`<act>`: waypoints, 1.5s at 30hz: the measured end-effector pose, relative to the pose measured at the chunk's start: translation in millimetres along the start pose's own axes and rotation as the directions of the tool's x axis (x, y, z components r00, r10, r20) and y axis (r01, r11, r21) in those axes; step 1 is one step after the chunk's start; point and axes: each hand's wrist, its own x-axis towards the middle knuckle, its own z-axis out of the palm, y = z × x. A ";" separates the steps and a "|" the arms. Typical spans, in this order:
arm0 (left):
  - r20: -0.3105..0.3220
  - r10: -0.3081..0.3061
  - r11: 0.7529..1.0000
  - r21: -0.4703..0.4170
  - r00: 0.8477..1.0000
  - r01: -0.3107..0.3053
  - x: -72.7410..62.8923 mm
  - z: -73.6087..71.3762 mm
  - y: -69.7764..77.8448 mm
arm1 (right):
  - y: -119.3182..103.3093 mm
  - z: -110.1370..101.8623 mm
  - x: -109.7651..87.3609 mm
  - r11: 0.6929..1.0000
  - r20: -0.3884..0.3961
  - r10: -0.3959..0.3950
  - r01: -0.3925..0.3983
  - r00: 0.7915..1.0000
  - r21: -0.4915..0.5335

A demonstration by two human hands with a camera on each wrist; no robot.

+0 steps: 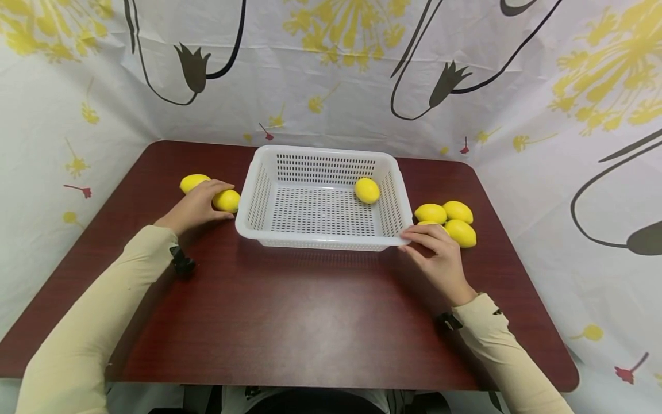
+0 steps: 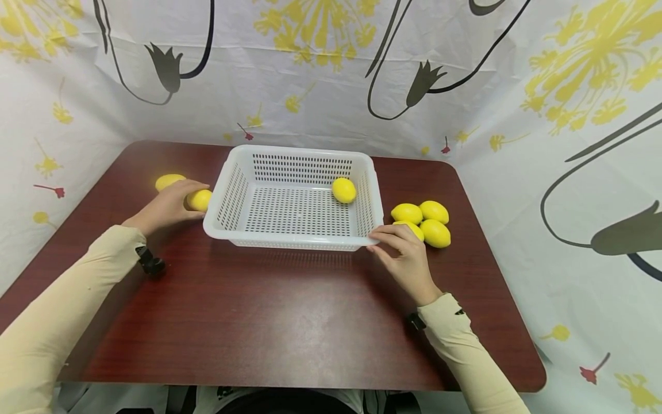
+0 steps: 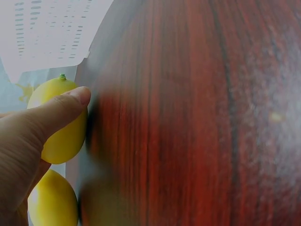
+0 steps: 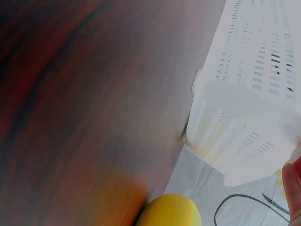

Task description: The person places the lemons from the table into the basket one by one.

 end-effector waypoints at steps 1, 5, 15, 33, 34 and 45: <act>0.001 0.000 1.000 0.002 1.000 0.000 0.1 0.1 -0.1 | 0.0 0.0 0.0 1.000 0.000 0.000 0.000 1.000 0.000; 0.003 -0.005 1.000 0.005 1.000 0.005 -0.3 -0.1 0.5 | 0.3 0.1 -0.1 1.000 0.001 0.000 0.000 1.000 0.002; -0.005 -0.001 1.000 0.014 1.000 0.001 1.1 0.5 1.2 | 2.3 -0.2 -0.9 1.000 0.000 -0.001 0.001 1.000 0.009; -0.076 0.019 0.999 0.045 0.997 -0.016 15.7 -18.9 0.8 | -1.1 0.5 1.1 1.000 -0.002 -0.007 0.007 1.000 0.009; -0.088 0.028 0.999 0.049 0.996 -0.024 16.5 -21.1 1.3 | -0.8 0.5 1.0 1.000 -0.002 -0.008 0.008 1.000 0.009; -0.096 0.015 0.997 0.072 0.995 -0.008 27.5 -49.6 12.7 | -0.8 0.5 0.3 1.000 0.006 0.003 -0.003 1.000 -0.014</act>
